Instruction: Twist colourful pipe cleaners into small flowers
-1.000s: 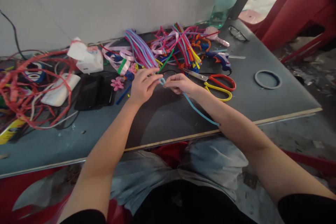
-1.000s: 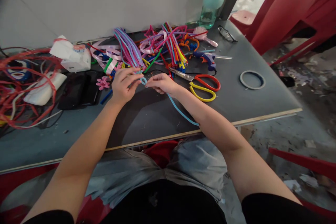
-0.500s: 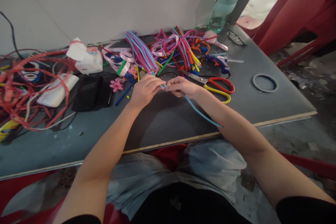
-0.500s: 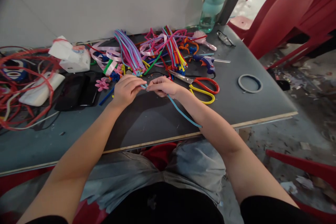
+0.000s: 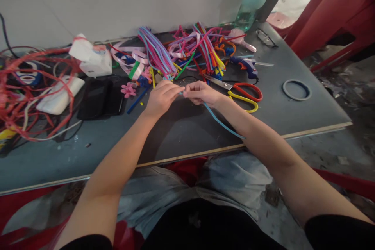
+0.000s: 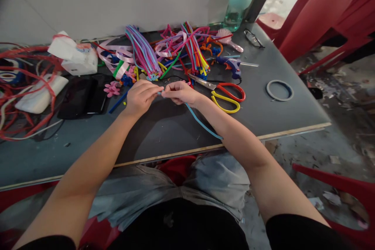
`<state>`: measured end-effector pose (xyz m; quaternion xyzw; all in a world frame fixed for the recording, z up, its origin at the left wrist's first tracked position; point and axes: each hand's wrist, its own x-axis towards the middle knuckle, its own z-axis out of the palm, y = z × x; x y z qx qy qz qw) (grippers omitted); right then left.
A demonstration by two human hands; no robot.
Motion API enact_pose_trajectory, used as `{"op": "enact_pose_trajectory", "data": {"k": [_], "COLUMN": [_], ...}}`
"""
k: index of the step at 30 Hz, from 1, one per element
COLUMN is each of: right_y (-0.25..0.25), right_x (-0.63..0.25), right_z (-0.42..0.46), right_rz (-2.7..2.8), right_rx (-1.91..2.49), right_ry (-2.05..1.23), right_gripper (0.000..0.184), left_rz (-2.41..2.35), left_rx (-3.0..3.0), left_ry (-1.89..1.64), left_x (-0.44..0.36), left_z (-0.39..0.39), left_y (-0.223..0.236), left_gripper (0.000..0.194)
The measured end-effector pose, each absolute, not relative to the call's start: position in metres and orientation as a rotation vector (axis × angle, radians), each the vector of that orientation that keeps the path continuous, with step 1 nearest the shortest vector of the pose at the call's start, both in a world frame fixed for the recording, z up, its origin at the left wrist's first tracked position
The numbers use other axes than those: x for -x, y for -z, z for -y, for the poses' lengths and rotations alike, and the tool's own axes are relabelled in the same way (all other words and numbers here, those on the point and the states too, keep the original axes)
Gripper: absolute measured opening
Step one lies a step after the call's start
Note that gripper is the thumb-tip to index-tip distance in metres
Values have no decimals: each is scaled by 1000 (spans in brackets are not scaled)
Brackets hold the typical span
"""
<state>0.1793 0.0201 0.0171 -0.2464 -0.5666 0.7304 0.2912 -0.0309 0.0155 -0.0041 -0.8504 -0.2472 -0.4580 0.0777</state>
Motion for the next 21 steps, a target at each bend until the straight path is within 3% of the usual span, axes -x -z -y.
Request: {"op": "enact_pose_trajectory", "data": {"k": [6,13,21], "right_y": [-18,-17,-15], "right_x": [-175,-178,-177], "right_z": [-17,-20,-22], "right_rz": [1565,1541,1616], "right_rx": [625,736,864], "right_ry": [-1891,-1762,-1628], "right_gripper": [60,55,49], "left_rz": [766,967,1125], "left_rx": [2614,2745,2729], "left_ry": [1347,1326,1367], "left_x": [30,30,28], "left_z": [-13,-17,-13], "left_y": [3,1,0], "left_gripper": [24,37,29]}}
